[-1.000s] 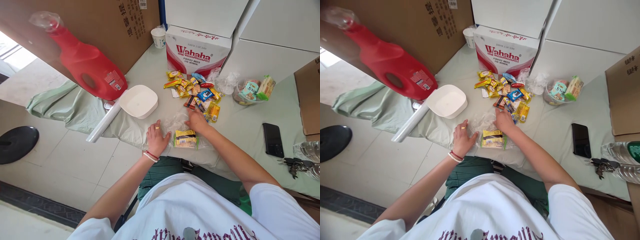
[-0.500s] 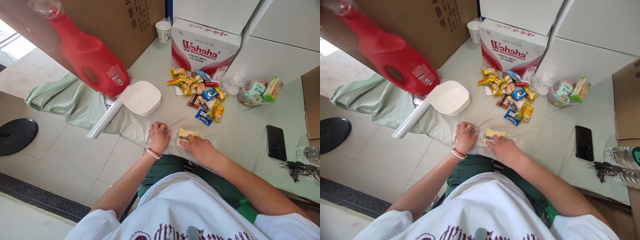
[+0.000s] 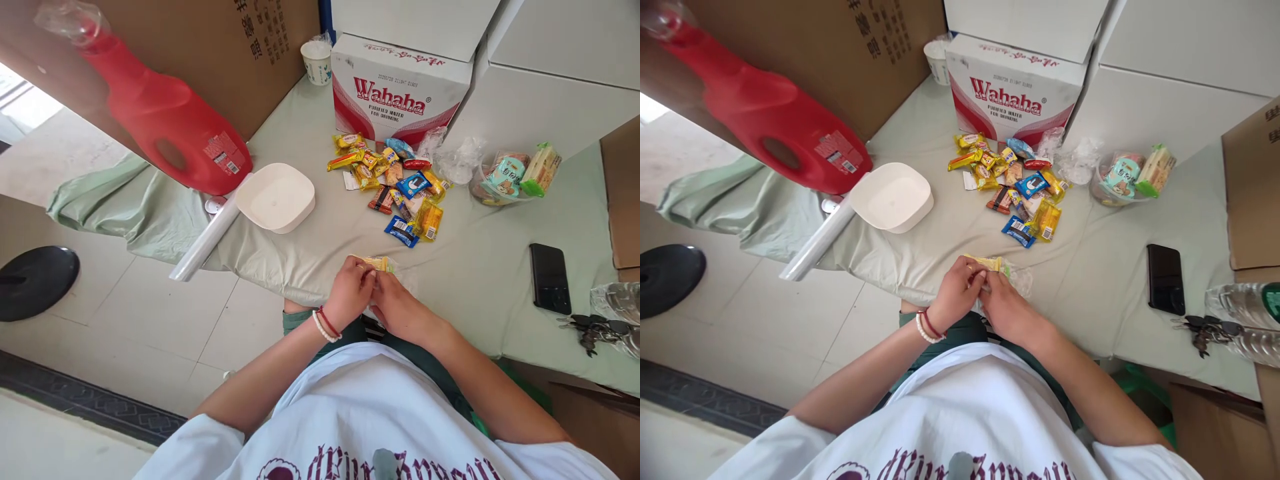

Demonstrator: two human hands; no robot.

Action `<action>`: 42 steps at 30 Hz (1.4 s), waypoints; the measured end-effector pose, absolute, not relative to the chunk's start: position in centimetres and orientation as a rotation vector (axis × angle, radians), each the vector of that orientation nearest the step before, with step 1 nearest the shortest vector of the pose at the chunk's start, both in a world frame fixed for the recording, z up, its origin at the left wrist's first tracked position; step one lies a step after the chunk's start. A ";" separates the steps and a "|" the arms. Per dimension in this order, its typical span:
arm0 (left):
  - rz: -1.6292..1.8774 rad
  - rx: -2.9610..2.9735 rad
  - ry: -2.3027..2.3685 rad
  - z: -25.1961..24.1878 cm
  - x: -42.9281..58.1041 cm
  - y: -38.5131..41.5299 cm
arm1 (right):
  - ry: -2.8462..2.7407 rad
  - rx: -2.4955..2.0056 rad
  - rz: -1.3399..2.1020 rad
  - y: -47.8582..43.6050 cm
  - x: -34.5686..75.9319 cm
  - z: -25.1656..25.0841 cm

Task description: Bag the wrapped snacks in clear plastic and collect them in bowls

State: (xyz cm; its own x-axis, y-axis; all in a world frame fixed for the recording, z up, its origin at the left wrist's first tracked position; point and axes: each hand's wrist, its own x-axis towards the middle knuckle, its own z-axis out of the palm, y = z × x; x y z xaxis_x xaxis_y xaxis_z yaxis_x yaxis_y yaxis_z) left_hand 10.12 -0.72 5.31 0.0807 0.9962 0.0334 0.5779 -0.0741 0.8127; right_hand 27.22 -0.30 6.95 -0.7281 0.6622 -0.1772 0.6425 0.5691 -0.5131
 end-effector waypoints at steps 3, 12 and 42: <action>0.752 1.999 1.550 4.2 11.4 -1.9 | -2.448 -1.170 1.002 -0.2 30.1 6.5; 0.336 2.383 1.649 3.4 11.2 -4.1 | -2.085 -1.729 0.747 0.4 33.4 5.5; 1.145 1.809 1.617 3.0 4.0 -3.3 | -2.758 -1.411 0.321 4.3 21.1 6.4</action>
State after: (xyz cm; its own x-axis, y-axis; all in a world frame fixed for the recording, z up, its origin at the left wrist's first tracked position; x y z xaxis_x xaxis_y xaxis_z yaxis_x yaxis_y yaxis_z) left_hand 4.01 -3.33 3.04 -0.0344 0.9598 0.2787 0.5817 -0.2076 0.7865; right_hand 21.14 4.26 6.37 -0.5894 0.8049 -0.0695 0.7993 0.5685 -0.1949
